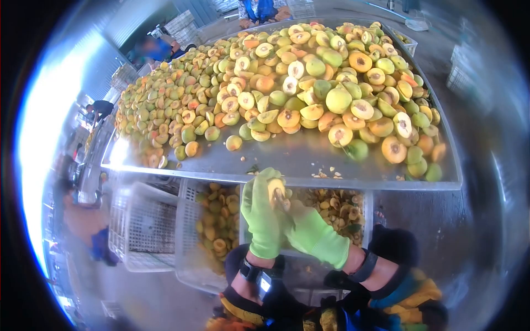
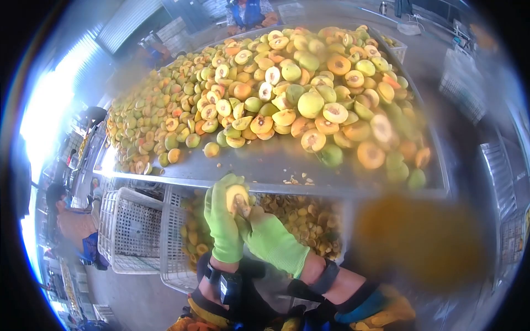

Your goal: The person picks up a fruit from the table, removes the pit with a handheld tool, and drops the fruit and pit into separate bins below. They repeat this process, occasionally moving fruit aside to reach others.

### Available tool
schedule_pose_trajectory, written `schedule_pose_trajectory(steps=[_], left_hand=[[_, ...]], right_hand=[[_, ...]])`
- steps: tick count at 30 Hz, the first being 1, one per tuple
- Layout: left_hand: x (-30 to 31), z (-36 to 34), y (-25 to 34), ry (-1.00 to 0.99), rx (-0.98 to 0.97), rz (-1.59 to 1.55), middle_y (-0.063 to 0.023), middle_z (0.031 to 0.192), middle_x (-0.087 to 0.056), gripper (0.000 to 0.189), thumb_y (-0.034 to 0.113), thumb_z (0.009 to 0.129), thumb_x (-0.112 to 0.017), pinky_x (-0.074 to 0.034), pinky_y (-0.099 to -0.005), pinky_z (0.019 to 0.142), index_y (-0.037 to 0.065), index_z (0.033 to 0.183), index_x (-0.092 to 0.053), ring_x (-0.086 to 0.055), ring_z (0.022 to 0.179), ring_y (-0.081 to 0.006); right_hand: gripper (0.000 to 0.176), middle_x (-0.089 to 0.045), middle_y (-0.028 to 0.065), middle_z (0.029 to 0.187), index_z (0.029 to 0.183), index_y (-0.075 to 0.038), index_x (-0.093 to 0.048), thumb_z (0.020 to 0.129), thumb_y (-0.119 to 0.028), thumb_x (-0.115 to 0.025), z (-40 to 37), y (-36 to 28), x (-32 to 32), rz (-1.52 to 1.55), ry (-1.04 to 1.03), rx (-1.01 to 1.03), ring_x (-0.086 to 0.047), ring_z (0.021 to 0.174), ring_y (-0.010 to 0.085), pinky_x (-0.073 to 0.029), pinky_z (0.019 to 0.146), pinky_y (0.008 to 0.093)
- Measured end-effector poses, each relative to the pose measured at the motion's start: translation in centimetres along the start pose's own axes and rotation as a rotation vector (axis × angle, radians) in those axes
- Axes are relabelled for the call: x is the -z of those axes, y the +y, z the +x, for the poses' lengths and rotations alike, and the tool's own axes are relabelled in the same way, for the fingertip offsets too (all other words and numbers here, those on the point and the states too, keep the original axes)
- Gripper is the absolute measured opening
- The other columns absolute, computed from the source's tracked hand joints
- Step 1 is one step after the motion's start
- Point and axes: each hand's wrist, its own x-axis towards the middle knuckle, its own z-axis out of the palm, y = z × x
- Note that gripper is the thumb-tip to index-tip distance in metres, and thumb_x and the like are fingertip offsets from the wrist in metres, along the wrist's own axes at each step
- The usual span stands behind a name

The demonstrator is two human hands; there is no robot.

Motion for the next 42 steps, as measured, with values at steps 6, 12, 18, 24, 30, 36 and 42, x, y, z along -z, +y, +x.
schedule_pose_trajectory(steps=[6,12,18,24,30,36,42], left_hand=[[-0.7,0.7,-0.4,-0.025,0.157,-0.306,-0.0101,0.105,-0.063,0.024,0.022,0.096,-0.057,-0.055,-0.0365,0.074,0.004,0.112,-0.06,-0.062,0.09,-0.0219],[1.2,0.6,-2.3,-0.256,-0.102,-0.094,-0.0136,0.124,-0.051,0.039,0.026,0.099,-0.055,-0.052,-0.0459,0.092,0.003,0.13,-0.046,-0.055,0.111,-0.0286],[-0.6,-0.3,-0.9,-0.114,-0.089,-0.092,-0.0117,0.118,-0.054,0.03,-0.003,0.092,-0.055,-0.056,-0.0411,0.083,0.001,0.122,-0.052,-0.058,0.105,-0.0242],[0.2,0.8,-1.4,-0.114,-0.198,0.134,-0.01,0.114,-0.057,0.025,-0.006,0.091,-0.055,-0.057,-0.0347,0.084,-0.001,0.116,-0.057,-0.061,0.1,-0.0205],[-0.3,1.2,-0.8,-0.173,-0.14,0.091,-0.0141,0.105,-0.064,0.029,0.023,0.099,-0.05,-0.057,-0.0345,0.075,-0.002,0.111,-0.06,-0.066,0.088,-0.0246],[-0.1,1.2,-1.5,-0.31,-0.159,0.21,-0.0102,0.104,-0.069,0.022,0.014,0.097,-0.054,-0.054,-0.0289,0.074,-0.003,0.108,-0.064,-0.065,0.085,-0.0156],[-0.3,1.5,-2.2,-0.212,0.043,0.267,-0.0096,0.094,-0.07,0.017,0.01,0.094,-0.058,-0.051,-0.0247,0.072,-0.003,0.1,-0.068,-0.063,0.077,-0.0133]], right_hand=[[0.016,-0.063,0.0182,0.084,0.102,0.001,-0.056,0.098,-0.014,-0.052,1.3,-1.1,0.4,0.892,-0.075,-0.727,-0.063,0.068,0.0296,-0.051,0.058,0.0352],[0.019,-0.063,0.0185,0.069,0.098,0.0,-0.055,0.096,-0.019,-0.056,2.2,1.2,3.1,0.953,-0.158,-0.792,-0.065,0.061,0.0365,-0.05,0.051,0.0416],[0.019,-0.062,0.0193,0.068,0.095,0.0,-0.053,0.096,-0.019,-0.054,2.1,0.9,3.5,0.917,-0.191,-0.786,-0.064,0.062,0.0388,-0.05,0.052,0.0443],[0.019,-0.061,0.0125,0.07,0.103,0.0,-0.057,0.097,-0.018,-0.051,1.5,0.7,1.9,0.261,-0.075,-0.185,-0.057,0.049,0.0225,-0.045,0.045,0.0314],[0.042,-0.053,0.0041,0.065,0.105,-0.003,-0.055,0.1,-0.044,-0.048,3.8,5.3,7.3,1.905,-0.722,-1.162,-0.055,0.048,0.0126,-0.041,0.039,0.0243],[0.05,-0.052,0.0037,0.066,0.106,-0.002,-0.051,0.099,-0.051,-0.046,2.4,7.2,8.0,2.011,-0.794,-1.084,-0.051,0.046,0.01,-0.04,0.036,0.0238],[0.048,-0.052,0.0023,0.067,0.101,-0.003,-0.052,0.098,-0.051,-0.048,2.3,6.8,7.9,1.834,-0.846,-1.139,-0.048,0.044,0.0088,-0.039,0.035,0.0237]])
